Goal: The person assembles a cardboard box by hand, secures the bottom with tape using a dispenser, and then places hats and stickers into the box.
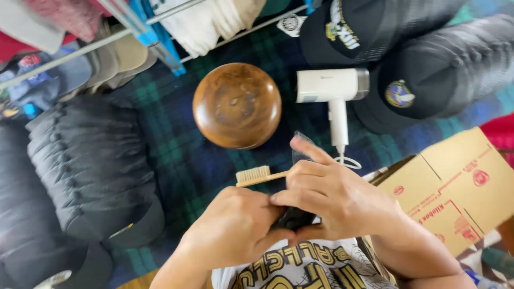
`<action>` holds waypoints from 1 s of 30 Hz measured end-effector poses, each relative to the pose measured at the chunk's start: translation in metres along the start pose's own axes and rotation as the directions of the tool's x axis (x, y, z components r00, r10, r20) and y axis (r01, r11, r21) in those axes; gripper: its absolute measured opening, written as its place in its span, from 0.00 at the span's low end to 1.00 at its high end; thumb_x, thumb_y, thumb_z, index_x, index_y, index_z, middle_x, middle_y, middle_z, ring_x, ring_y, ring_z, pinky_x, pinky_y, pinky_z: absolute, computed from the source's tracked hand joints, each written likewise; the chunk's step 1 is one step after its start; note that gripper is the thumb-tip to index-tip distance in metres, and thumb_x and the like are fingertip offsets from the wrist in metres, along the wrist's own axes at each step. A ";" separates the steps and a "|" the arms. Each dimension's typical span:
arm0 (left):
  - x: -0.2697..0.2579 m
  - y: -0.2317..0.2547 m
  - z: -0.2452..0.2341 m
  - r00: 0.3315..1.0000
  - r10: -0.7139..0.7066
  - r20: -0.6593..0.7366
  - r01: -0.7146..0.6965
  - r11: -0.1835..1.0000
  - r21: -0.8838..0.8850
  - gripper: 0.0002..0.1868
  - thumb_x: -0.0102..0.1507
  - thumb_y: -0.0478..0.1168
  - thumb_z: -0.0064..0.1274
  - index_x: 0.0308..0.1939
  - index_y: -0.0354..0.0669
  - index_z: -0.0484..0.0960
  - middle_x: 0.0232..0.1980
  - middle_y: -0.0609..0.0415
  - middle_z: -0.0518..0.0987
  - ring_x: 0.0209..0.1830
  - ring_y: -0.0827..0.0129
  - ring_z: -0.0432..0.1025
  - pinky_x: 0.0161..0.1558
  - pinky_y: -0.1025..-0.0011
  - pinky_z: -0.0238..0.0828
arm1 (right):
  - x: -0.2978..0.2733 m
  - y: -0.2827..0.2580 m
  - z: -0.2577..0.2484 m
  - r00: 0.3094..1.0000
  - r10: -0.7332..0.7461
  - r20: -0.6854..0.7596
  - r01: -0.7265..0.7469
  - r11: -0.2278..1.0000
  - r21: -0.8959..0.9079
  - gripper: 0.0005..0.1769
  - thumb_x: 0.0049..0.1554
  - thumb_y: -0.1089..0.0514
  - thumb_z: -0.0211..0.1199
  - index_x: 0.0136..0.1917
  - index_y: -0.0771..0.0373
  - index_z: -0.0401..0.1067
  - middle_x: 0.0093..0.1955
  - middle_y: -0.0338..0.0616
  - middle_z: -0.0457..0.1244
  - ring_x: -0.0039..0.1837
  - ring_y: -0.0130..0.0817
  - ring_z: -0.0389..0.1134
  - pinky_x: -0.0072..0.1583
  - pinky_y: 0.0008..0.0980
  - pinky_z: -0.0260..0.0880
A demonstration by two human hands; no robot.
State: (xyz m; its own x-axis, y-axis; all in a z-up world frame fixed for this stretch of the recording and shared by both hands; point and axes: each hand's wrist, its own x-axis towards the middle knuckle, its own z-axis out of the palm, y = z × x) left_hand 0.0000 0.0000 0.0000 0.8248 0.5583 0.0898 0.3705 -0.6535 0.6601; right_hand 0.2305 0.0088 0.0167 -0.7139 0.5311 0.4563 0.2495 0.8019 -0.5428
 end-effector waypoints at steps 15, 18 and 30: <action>0.124 -0.048 0.118 0.886 -0.464 0.005 0.437 0.830 -0.347 0.38 0.63 0.57 0.52 0.72 0.44 0.65 0.67 0.45 0.72 0.65 0.51 0.70 0.60 0.53 0.68 | -0.195 0.083 -0.076 0.214 0.466 -0.858 -0.950 0.305 -0.071 0.27 0.63 0.57 0.91 0.50 0.67 0.70 0.49 0.42 0.66 0.49 0.31 0.64 0.47 0.35 0.67; 0.171 -0.060 0.143 0.647 -0.734 0.208 0.695 0.455 -0.557 0.48 0.57 0.62 0.55 0.75 0.48 0.55 0.71 0.48 0.66 0.57 0.58 0.75 0.60 0.59 0.66 | -0.216 0.107 -0.068 0.222 0.441 -0.870 -0.950 0.297 -0.091 0.32 0.63 0.49 0.93 0.48 0.67 0.69 0.46 0.40 0.61 0.47 0.32 0.59 0.45 0.36 0.62; 0.205 -0.087 0.175 0.547 -0.830 0.110 0.713 0.394 -0.580 0.36 0.53 0.45 0.57 0.65 0.43 0.65 0.59 0.45 0.78 0.55 0.50 0.76 0.54 0.56 0.75 | -0.189 0.104 -0.061 0.087 0.637 -0.766 -0.944 0.297 0.140 0.27 0.57 0.50 0.86 0.51 0.62 0.67 0.45 0.36 0.62 0.48 0.27 0.60 0.46 0.31 0.64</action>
State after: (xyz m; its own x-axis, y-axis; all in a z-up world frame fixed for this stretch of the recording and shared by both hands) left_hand 0.2118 0.0818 -0.1691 0.1909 0.7917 -0.5803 0.4862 0.4372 0.7566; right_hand 0.4310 0.0086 -0.0826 0.5984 0.7662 0.2342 0.6566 -0.3014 -0.6914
